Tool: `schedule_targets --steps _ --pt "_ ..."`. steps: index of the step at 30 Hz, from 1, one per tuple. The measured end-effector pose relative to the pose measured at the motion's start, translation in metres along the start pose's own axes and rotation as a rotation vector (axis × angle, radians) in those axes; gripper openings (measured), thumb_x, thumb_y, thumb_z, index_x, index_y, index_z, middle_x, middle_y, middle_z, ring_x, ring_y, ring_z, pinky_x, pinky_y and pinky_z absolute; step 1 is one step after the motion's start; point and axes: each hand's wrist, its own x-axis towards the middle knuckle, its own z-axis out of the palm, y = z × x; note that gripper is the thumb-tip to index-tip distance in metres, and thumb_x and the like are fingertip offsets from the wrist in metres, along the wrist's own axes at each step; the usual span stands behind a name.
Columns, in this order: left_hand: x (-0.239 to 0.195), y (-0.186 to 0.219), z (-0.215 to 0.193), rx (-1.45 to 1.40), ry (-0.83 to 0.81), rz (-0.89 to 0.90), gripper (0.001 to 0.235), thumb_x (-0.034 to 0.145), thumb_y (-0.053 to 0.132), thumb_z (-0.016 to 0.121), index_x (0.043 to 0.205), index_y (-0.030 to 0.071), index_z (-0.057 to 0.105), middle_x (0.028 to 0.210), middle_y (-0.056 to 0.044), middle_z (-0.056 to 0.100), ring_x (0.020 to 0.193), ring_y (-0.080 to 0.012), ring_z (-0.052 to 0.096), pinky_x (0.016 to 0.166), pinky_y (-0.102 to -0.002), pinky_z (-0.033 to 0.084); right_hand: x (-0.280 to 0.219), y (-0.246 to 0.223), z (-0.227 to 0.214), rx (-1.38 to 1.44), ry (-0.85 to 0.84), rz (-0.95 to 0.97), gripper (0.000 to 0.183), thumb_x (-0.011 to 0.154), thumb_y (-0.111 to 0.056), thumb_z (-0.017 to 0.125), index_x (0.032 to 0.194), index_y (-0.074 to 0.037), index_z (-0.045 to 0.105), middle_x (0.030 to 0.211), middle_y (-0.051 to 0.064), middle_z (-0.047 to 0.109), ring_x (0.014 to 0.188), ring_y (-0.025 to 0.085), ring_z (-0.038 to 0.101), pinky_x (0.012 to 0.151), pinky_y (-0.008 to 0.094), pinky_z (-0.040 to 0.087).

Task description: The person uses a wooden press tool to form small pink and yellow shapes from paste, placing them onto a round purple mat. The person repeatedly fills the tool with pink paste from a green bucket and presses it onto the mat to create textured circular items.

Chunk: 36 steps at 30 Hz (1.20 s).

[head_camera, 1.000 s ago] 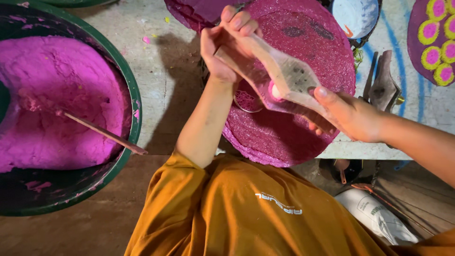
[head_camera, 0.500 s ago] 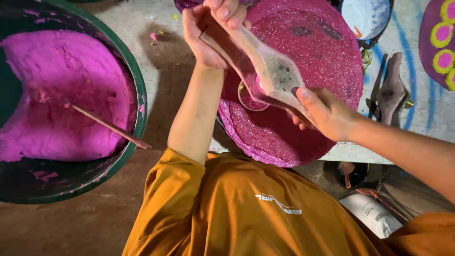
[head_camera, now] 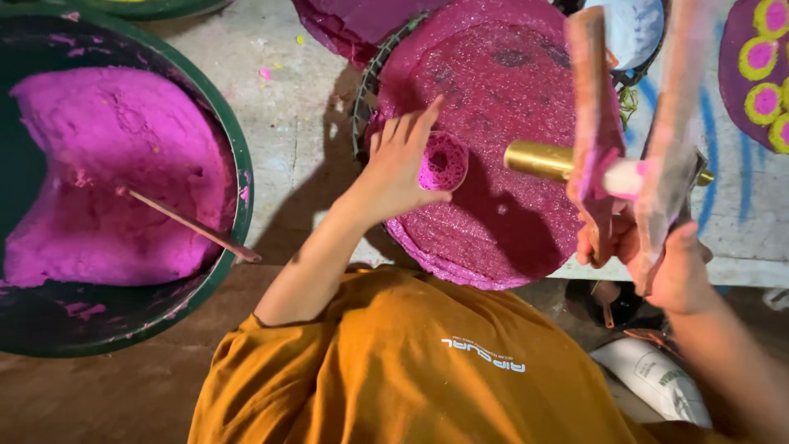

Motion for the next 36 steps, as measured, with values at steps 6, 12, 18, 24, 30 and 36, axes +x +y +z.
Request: schedule_targets --steps 6,12,18,24,30,36 --pt "-0.011 0.004 0.013 0.107 0.017 -0.003 0.117 0.064 0.034 0.095 0.158 0.010 0.028 0.145 -0.015 0.049 0.133 -0.0349 0.044 0.110 -0.052 0.030 -0.008 0.042 0.030 0.247 0.150 -0.128 0.119 0.072 -0.099 0.047 0.132 0.003 0.054 0.093 0.012 0.055 0.087 0.033 0.055 0.079 0.047 0.045" --pt "-0.014 0.004 0.011 0.148 0.041 0.016 0.114 0.065 0.037 0.093 0.157 0.010 0.032 0.146 -0.015 0.048 0.134 -0.0342 0.044 0.110 -0.052 0.029 -0.016 0.058 0.036 0.319 0.234 -0.159 0.117 0.074 -0.100 0.045 0.125 0.005 0.053 0.094 0.013 0.053 0.088 0.033 0.052 0.082 0.048 0.041" --pt "0.005 0.009 0.021 0.234 0.145 0.023 0.080 0.068 0.047 0.090 0.133 0.011 0.059 0.139 -0.011 0.051 0.132 -0.0334 0.041 0.107 -0.054 0.027 -0.023 0.072 0.028 0.349 0.275 -0.210 0.114 0.075 -0.100 0.044 0.126 0.002 0.054 0.090 0.013 0.053 0.084 0.032 0.050 0.083 0.047 0.040" --pt "0.036 0.007 0.048 0.358 0.151 0.023 0.043 0.074 0.043 0.086 0.100 0.011 0.074 0.130 -0.006 0.057 0.130 -0.0295 0.043 0.106 -0.054 0.026 -0.025 0.087 0.023 0.444 0.271 -0.254 0.111 0.076 -0.098 0.048 0.126 0.002 0.054 0.095 0.013 0.054 0.087 0.031 0.049 0.080 0.046 0.040" --pt "0.030 0.004 0.046 0.174 0.181 0.034 0.011 0.082 0.031 0.082 0.082 0.021 0.077 0.123 0.000 0.063 0.124 -0.0250 0.050 0.105 -0.053 0.025 -0.035 0.101 0.018 0.551 0.356 -0.273 0.109 0.073 -0.093 0.058 0.136 -0.004 0.052 0.118 0.013 0.058 0.096 0.033 0.052 0.086 0.051 0.042" --pt "0.015 0.001 0.035 0.235 0.289 0.109 0.005 0.091 0.022 0.078 0.095 0.022 0.079 0.121 0.005 0.065 0.120 -0.0209 0.054 0.105 -0.048 0.031 -0.039 0.108 0.016 0.489 0.392 -0.292 0.113 0.073 -0.094 0.059 0.141 -0.005 0.049 0.124 0.012 0.058 0.100 0.033 0.054 0.087 0.053 0.044"
